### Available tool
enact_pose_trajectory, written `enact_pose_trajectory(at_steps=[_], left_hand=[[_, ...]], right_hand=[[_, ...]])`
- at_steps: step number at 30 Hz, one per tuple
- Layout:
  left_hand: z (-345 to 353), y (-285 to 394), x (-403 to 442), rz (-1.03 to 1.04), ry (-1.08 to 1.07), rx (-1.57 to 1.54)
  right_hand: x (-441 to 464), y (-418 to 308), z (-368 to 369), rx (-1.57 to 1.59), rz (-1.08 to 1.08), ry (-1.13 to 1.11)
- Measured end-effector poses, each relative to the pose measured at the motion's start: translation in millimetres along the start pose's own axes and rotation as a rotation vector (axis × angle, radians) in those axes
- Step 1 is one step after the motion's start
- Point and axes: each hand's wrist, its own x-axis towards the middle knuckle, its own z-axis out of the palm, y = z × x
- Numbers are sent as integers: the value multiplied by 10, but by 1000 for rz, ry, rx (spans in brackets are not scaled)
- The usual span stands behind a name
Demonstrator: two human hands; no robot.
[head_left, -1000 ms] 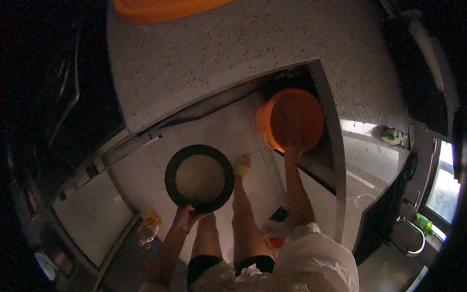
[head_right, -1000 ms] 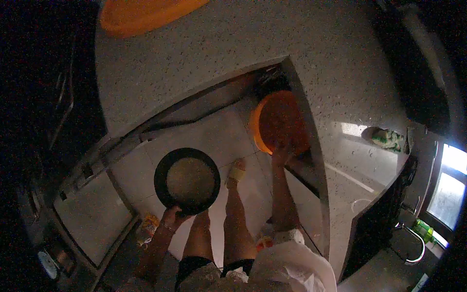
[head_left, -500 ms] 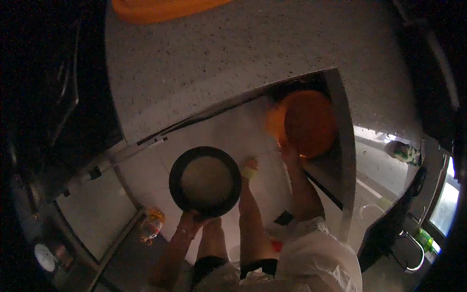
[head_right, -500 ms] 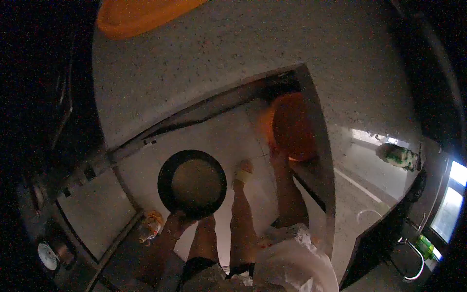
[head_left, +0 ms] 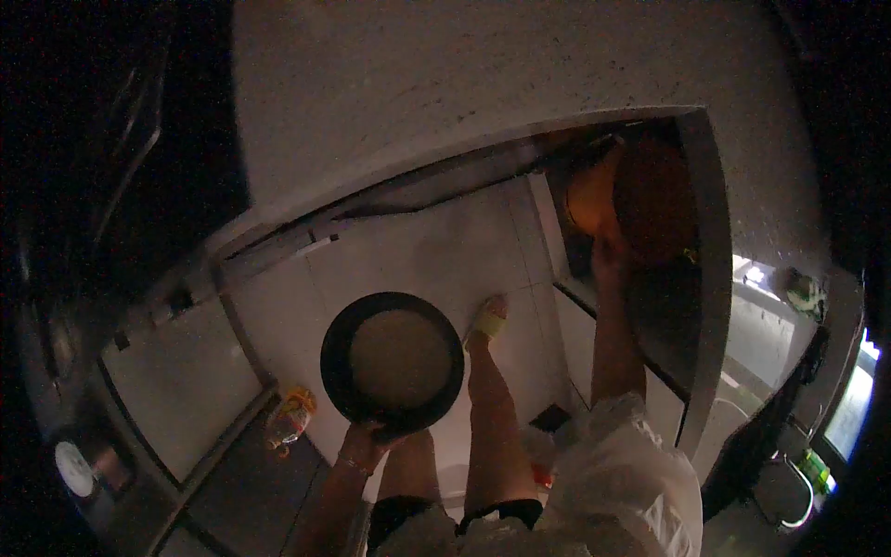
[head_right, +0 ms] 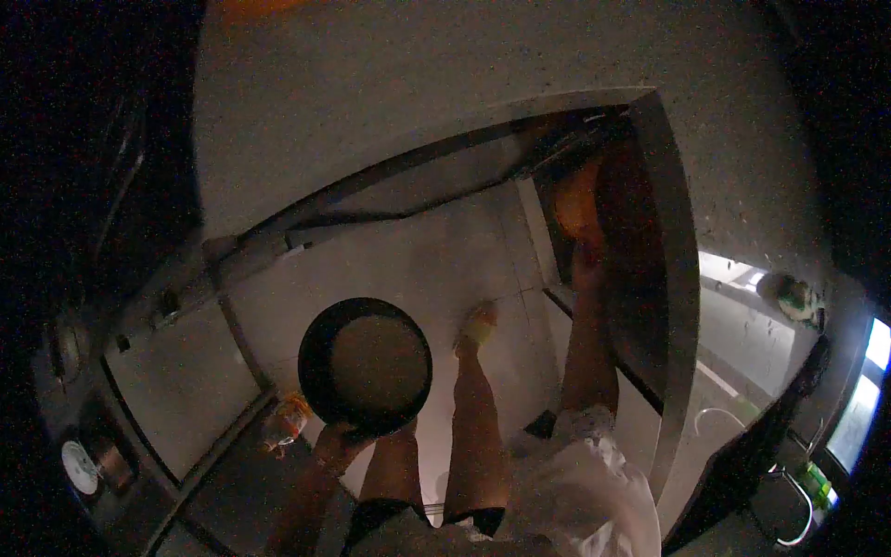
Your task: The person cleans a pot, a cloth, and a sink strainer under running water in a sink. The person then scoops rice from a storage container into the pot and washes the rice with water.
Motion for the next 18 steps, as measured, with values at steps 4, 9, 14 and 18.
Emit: enact_pose_trajectory(at_steps=[4, 9, 14, 18], left_hand=[[-294, 9, -203, 19, -53, -48], [-965, 108, -573, -8, -71, -152], [-1334, 247, -1075, 87, -125, -119], [-1538, 342, -1285, 75, -71, -166]], right_hand=[[-392, -50, 409, -238, 322, -553], [-1750, -618, 2603, -1043, -463, -840], [-2597, -1288, 4453, -1993, -1157, -1067], [-2401, -837, 4620, -2536, -1178, -1000]])
